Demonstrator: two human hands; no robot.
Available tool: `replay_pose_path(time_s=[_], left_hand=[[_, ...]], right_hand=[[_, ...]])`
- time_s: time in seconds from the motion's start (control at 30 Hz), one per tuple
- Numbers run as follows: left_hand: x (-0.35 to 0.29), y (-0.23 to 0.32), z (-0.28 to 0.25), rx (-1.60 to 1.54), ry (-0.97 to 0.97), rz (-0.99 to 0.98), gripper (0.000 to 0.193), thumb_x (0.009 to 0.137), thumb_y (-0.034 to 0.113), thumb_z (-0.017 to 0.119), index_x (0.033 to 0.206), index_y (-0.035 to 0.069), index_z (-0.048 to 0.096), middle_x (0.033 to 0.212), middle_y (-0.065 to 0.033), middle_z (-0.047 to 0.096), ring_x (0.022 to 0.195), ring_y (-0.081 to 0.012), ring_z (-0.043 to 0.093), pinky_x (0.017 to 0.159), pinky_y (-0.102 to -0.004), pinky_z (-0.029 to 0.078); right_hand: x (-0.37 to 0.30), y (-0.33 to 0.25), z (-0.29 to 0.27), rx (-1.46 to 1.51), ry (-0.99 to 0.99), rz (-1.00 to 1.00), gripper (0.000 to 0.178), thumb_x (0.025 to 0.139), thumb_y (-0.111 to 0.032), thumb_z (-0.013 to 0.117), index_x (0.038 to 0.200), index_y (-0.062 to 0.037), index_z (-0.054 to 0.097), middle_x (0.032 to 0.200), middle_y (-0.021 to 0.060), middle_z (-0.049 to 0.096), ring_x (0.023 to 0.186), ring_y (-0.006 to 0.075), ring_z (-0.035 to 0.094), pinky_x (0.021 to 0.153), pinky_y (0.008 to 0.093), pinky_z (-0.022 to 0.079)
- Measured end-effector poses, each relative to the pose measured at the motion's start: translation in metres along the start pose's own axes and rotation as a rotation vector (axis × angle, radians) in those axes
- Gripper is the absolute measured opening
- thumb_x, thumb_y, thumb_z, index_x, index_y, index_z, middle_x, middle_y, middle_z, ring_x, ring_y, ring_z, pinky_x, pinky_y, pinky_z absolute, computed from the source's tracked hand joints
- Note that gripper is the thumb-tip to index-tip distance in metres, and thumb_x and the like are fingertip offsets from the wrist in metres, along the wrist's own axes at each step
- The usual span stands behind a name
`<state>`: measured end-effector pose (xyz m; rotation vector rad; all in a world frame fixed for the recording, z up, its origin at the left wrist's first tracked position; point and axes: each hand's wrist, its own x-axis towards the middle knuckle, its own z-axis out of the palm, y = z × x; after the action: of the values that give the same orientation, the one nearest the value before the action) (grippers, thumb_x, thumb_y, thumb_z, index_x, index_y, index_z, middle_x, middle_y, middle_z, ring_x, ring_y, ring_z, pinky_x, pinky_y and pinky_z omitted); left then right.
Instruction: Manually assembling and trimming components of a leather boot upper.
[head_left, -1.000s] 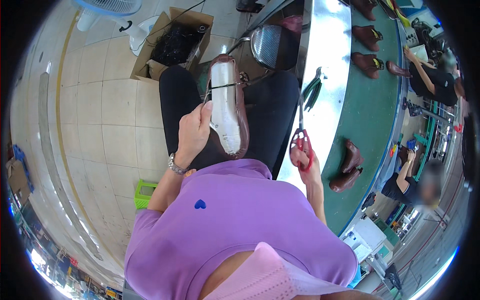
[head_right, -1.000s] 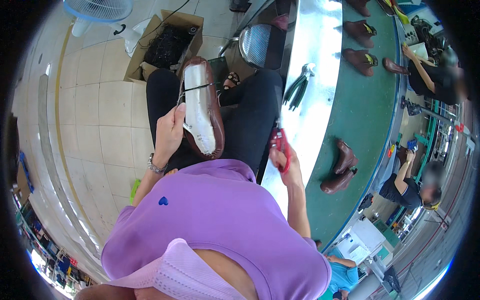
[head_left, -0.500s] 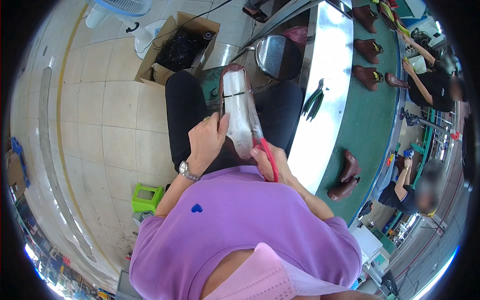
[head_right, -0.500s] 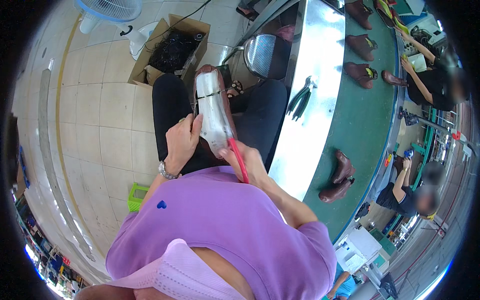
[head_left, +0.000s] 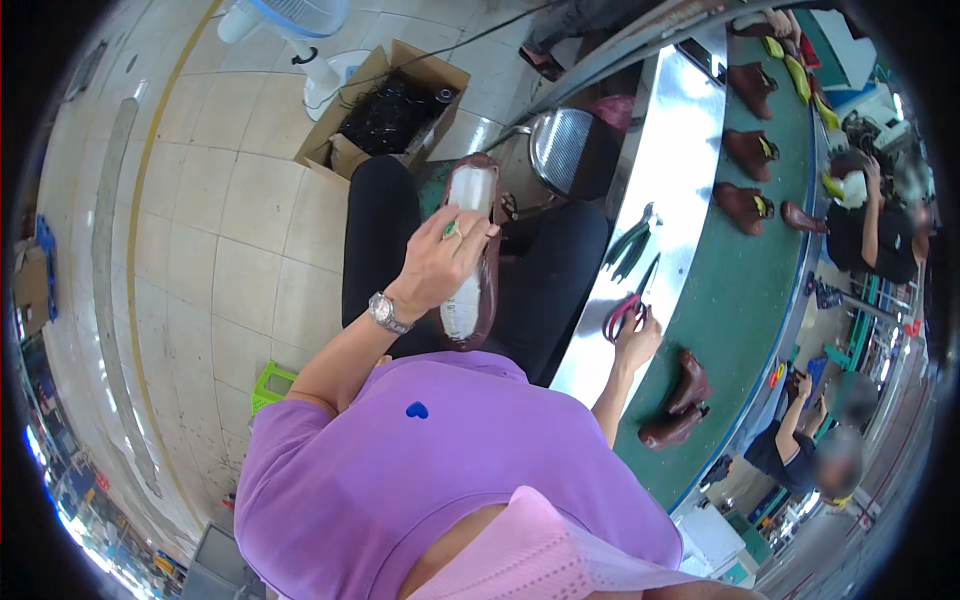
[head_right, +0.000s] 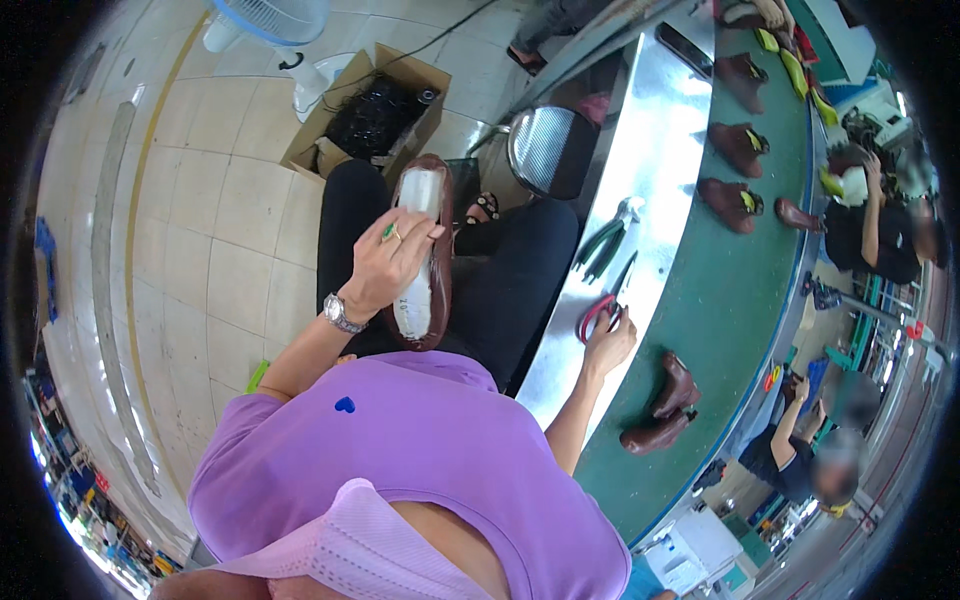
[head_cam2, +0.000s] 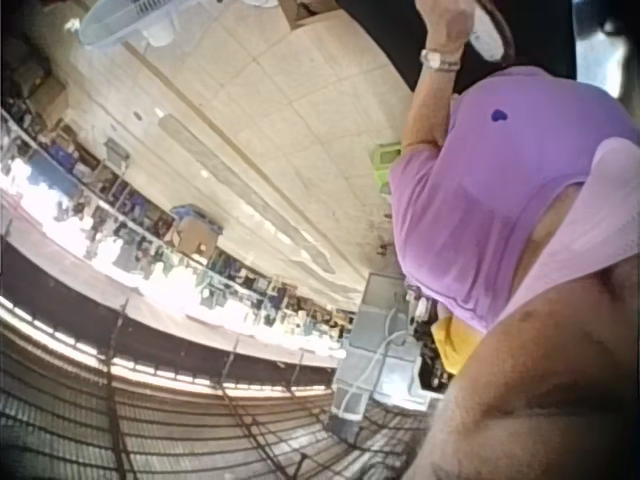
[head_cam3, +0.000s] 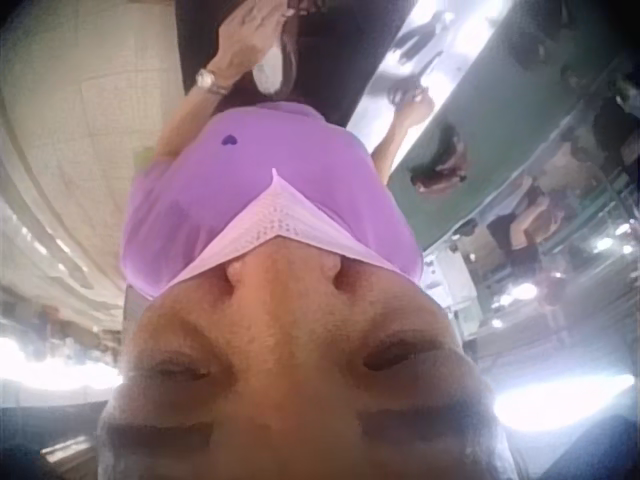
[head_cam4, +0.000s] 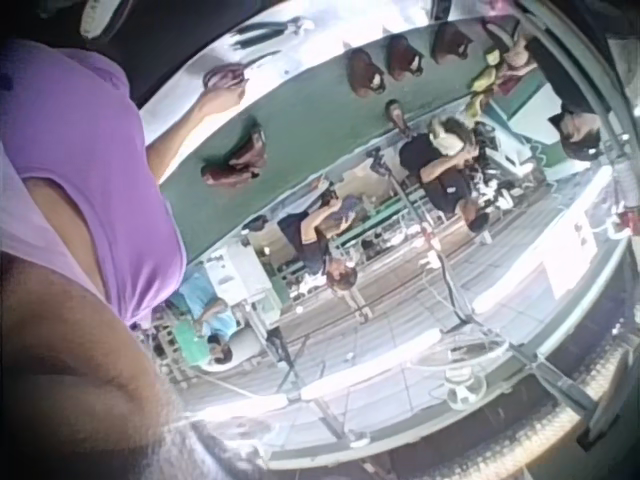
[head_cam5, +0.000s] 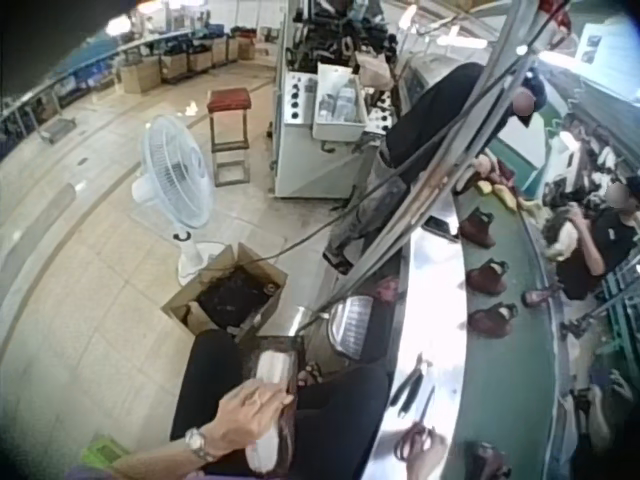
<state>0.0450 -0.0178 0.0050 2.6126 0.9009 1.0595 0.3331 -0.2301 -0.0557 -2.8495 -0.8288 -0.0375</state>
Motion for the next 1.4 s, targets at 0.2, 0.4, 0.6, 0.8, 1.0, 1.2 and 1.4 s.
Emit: replay_pose_path(time_s=[0.2, 0.4, 0.6, 0.8, 1.0, 1.2, 1.4], left_hand=[[0.025, 0.004, -0.059, 0.072, 0.453, -0.101, 0.022, 0.067, 0.003, 0.076, 0.084, -0.001, 0.064, 0.083, -0.0107, 0.064, 0.076, -0.0253, 0.063, 0.068, -0.0331, 0.054], [0.031, -0.127, -0.02, 0.137, 0.234, -0.328, 0.032, 0.078, 0.025, 0.066, 0.101, 0.003, 0.062, 0.114, -0.0097, 0.058, 0.105, -0.0291, 0.053, 0.089, -0.0371, 0.043], [-0.013, -0.132, 0.022, -0.156, -0.173, -0.557, 0.074, 0.079, 0.054, 0.059, 0.123, -0.004, 0.044, 0.125, -0.0258, 0.044, 0.11, -0.0339, 0.05, 0.09, -0.0424, 0.042], [-0.034, -0.015, -0.022, -0.355, -0.281, -0.734, 0.055, 0.088, 0.044, 0.051, 0.115, -0.004, 0.051, 0.107, -0.0258, 0.054, 0.094, -0.037, 0.057, 0.08, -0.0407, 0.047], [-0.057, -0.002, 0.0, -0.286, -0.17, -0.659, 0.035, 0.093, 0.028, 0.044, 0.099, -0.004, 0.057, 0.072, -0.0196, 0.06, 0.067, -0.0361, 0.06, 0.057, -0.0412, 0.049], [-0.055, 0.017, 0.014, -0.221, -0.312, -0.612, 0.047, 0.093, 0.029, 0.044, 0.113, -0.014, 0.046, 0.076, -0.0216, 0.058, 0.065, -0.0334, 0.061, 0.055, -0.0384, 0.05], [-0.043, -0.02, 0.017, -2.092, -0.5, -1.201, 0.068, 0.086, 0.055, 0.051, 0.141, 0.021, 0.029, 0.131, -0.0025, 0.041, 0.115, -0.0142, 0.041, 0.095, -0.0359, 0.037]], right_hand=[[0.082, -0.071, 0.038, 0.213, -0.004, -0.13, 0.06, 0.084, -0.039, 0.059, 0.12, 0.0076, 0.048, 0.114, 0.0308, 0.05, 0.107, 0.0428, 0.048, 0.091, 0.0441, 0.039], [0.108, -0.076, 0.06, 0.125, -0.003, -0.153, 0.047, 0.083, -0.02, 0.053, 0.121, 0.006, 0.049, 0.102, 0.0314, 0.055, 0.093, 0.0437, 0.055, 0.082, 0.0454, 0.043], [0.089, -0.076, 0.01, 1.147, -0.489, 0.415, 0.039, 0.088, -0.014, 0.051, 0.125, -0.0002, 0.049, 0.085, 0.0083, 0.06, 0.076, 0.0161, 0.058, 0.066, 0.026, 0.045], [0.039, -0.152, -0.084, 1.02, -1.108, -0.245, 0.06, 0.082, 0.001, 0.057, 0.136, -0.0011, 0.032, 0.093, 0.0097, 0.062, 0.085, 0.0138, 0.057, 0.077, 0.0248, 0.045], [0.026, -0.227, -0.104, 0.215, -1.232, -1.01, 0.066, 0.081, -0.008, 0.059, 0.14, -0.0065, 0.028, 0.103, 0.0169, 0.062, 0.085, 0.0268, 0.062, 0.079, 0.0343, 0.048], [0.016, -0.247, -0.11, -0.208, -0.938, -1.375, 0.064, 0.081, -0.01, 0.057, 0.138, -0.0109, 0.028, 0.09, 0.0243, 0.061, 0.083, 0.0416, 0.058, 0.071, 0.0491, 0.044], [0.007, -0.211, -0.089, 0.177, -0.869, -1.331, 0.06, 0.08, -0.007, 0.059, 0.135, -0.01, 0.035, 0.083, 0.0233, 0.061, 0.078, 0.041, 0.06, 0.068, 0.0448, 0.047]])
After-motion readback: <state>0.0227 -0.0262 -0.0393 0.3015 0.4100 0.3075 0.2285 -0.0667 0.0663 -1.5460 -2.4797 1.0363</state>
